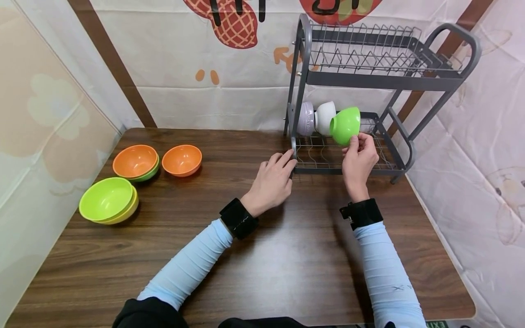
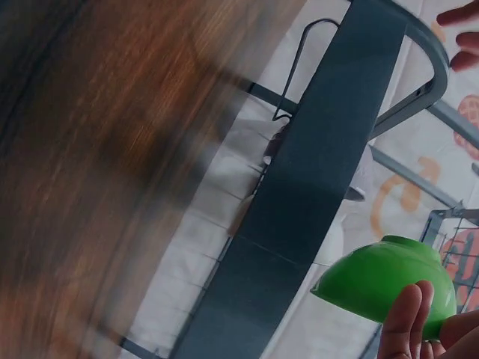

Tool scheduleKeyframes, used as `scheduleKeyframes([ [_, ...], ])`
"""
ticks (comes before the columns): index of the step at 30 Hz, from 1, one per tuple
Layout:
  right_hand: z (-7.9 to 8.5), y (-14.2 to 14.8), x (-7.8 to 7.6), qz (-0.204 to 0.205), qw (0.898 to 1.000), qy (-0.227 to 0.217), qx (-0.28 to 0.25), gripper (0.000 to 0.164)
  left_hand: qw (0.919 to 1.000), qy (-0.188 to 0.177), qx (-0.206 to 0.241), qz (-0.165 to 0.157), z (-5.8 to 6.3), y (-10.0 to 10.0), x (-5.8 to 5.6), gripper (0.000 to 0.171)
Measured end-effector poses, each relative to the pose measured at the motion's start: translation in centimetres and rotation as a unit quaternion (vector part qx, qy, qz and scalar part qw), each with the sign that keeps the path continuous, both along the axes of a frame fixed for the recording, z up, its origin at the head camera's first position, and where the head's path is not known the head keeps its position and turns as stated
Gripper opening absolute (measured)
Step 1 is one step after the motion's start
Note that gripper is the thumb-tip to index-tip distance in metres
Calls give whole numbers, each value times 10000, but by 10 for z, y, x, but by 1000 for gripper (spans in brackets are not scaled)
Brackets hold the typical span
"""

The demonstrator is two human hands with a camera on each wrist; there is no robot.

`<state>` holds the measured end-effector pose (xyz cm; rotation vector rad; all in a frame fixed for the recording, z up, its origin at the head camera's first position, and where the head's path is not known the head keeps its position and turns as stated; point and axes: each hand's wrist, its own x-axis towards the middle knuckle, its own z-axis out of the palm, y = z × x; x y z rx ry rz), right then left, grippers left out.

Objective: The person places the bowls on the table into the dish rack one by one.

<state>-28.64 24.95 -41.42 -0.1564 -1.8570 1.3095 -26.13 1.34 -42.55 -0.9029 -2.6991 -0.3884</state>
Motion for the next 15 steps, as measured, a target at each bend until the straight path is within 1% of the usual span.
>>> scheduleKeyframes([
  [3,-1,3,-6,-23,9998,-164,-129,23,10000,31,-33,18,0,0,1,45],
  [7,0,8,-15,-181,9990,-314,-244,21,10000,42,-10,8,0,0,1,44],
  [11,6,17,-26,-331,9980,-415,-331,23,10000,-7,-34,16,1,1,1,44],
  [15,17,25,-37,-445,9958,-649,-457,25,9999,-78,-126,37,1,2,1,45],
])
